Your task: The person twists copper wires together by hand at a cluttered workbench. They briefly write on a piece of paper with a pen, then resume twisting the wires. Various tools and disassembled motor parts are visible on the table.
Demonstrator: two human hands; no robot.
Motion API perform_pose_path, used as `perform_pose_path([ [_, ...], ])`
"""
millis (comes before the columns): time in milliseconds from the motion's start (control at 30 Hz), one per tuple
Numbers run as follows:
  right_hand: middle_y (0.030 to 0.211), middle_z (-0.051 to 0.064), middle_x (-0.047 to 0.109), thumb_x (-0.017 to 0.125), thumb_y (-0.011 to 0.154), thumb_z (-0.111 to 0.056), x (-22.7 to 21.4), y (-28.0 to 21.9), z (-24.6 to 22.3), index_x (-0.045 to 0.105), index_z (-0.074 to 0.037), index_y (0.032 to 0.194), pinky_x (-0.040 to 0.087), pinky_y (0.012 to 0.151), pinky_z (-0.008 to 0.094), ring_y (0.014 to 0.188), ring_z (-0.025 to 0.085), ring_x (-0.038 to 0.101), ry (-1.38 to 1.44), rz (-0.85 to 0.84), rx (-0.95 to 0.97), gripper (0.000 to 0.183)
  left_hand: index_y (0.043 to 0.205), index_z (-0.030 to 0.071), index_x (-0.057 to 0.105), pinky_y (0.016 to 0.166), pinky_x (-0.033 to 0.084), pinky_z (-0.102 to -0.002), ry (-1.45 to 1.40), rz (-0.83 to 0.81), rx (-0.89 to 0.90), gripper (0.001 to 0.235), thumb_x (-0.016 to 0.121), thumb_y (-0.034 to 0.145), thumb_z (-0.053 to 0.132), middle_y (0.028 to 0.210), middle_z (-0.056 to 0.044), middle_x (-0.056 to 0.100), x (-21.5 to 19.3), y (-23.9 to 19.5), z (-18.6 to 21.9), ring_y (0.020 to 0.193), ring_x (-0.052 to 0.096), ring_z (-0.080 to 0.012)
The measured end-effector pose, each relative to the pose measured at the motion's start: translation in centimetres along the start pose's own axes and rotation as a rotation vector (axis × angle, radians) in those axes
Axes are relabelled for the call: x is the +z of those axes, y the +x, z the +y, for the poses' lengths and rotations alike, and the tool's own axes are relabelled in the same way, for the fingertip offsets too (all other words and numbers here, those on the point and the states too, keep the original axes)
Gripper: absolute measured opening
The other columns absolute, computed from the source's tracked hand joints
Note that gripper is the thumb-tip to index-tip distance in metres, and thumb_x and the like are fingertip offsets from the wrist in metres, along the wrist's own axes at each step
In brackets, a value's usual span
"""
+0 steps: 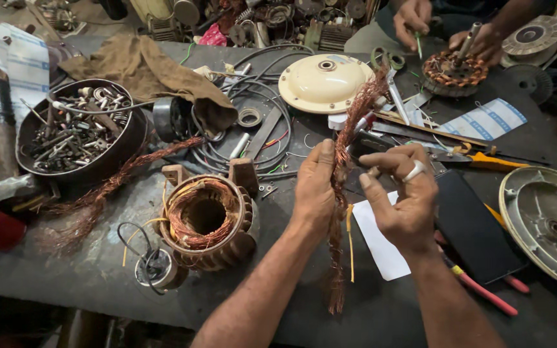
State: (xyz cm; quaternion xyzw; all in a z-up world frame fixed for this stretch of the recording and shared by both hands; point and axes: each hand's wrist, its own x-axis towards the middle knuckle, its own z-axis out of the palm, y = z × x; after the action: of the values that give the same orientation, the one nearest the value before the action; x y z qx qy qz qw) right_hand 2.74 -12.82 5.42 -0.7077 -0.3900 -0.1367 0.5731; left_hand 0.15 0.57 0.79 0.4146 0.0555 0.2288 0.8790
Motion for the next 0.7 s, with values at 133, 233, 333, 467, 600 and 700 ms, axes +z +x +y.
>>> perform_pose_path([
  [133, 0.1, 0.007, 0.057, 0.075, 0.09, -0.001, 0.1, 0.2, -0.5, 0.073, -0.005, 0.101, 0.05, 0.084, 0.031, 0.092, 0.018, 0.06, -0.226, 0.058, -0.095, 0.012, 0.094, 0.01, 0.061, 0.059, 0.036, -0.022, 0.002, -0.028, -0.003, 0.035, 0.049, 0.112, 0.037, 0.074, 0.005, 0.052, 0.1, -0.1, -0.2, 0.066, 0.044, -0.0049],
  [233, 0.099, 0.007, 0.057, 0.074, 0.09, 0.0, 0.2, 0.0, -0.1, 0.071, -0.005, 0.098, 0.05, 0.083, 0.029, 0.09, 0.016, 0.06, -0.217, 0.067, -0.086, 0.01, 0.094, 0.01, 0.061, 0.057, 0.037, -0.022, 0.001, -0.024, -0.039, 0.035, 0.049, 0.111, 0.038, 0.073, 0.005, 0.052, 0.4, -0.6, 0.0, 0.064, 0.044, -0.0045],
  [333, 0.099, 0.004, 0.055, 0.07, 0.088, 0.002, 0.4, -0.3, 0.8, 0.069, -0.003, 0.095, 0.048, 0.075, 0.024, 0.084, 0.011, 0.058, -0.083, 0.068, 0.014, 0.009, 0.091, 0.011, 0.059, 0.047, 0.036, -0.023, -0.069, -0.021, -0.147, 0.036, 0.048, 0.108, 0.04, 0.069, 0.005, 0.052, 0.5, -0.9, 0.2, 0.054, 0.043, -0.0062],
  [467, 0.097, -0.002, 0.055, 0.065, 0.095, 0.004, 0.6, -0.6, 2.1, 0.065, -0.001, 0.099, 0.048, 0.077, 0.018, 0.083, 0.003, 0.057, 0.369, 0.025, 0.183, 0.007, 0.096, 0.009, 0.061, 0.057, 0.041, -0.022, -0.188, -0.062, -0.163, 0.036, 0.05, 0.111, 0.04, 0.073, 0.003, 0.055, 0.5, -0.7, -0.2, 0.063, 0.049, -0.0059],
  [600, 0.097, -0.002, 0.057, 0.062, 0.095, 0.005, 0.8, -0.9, 3.0, 0.063, 0.0, 0.099, 0.051, 0.08, 0.019, 0.085, 0.004, 0.06, 0.449, 0.014, 0.218, 0.007, 0.098, 0.008, 0.061, 0.061, 0.044, -0.023, -0.255, -0.032, -0.177, 0.035, 0.052, 0.11, 0.04, 0.076, 0.003, 0.057, 0.2, -0.6, -0.7, 0.066, 0.051, -0.0067],
  [700, 0.097, -0.002, 0.056, 0.065, 0.096, 0.004, 0.9, -1.0, 3.2, 0.065, 0.0, 0.1, 0.049, 0.078, 0.018, 0.084, 0.003, 0.059, 0.429, 0.016, 0.218, 0.006, 0.1, 0.008, 0.061, 0.063, 0.046, -0.024, -0.284, -0.018, -0.177, 0.035, 0.053, 0.11, 0.04, 0.078, 0.003, 0.057, 0.0, -0.5, -0.9, 0.069, 0.052, -0.0073],
])
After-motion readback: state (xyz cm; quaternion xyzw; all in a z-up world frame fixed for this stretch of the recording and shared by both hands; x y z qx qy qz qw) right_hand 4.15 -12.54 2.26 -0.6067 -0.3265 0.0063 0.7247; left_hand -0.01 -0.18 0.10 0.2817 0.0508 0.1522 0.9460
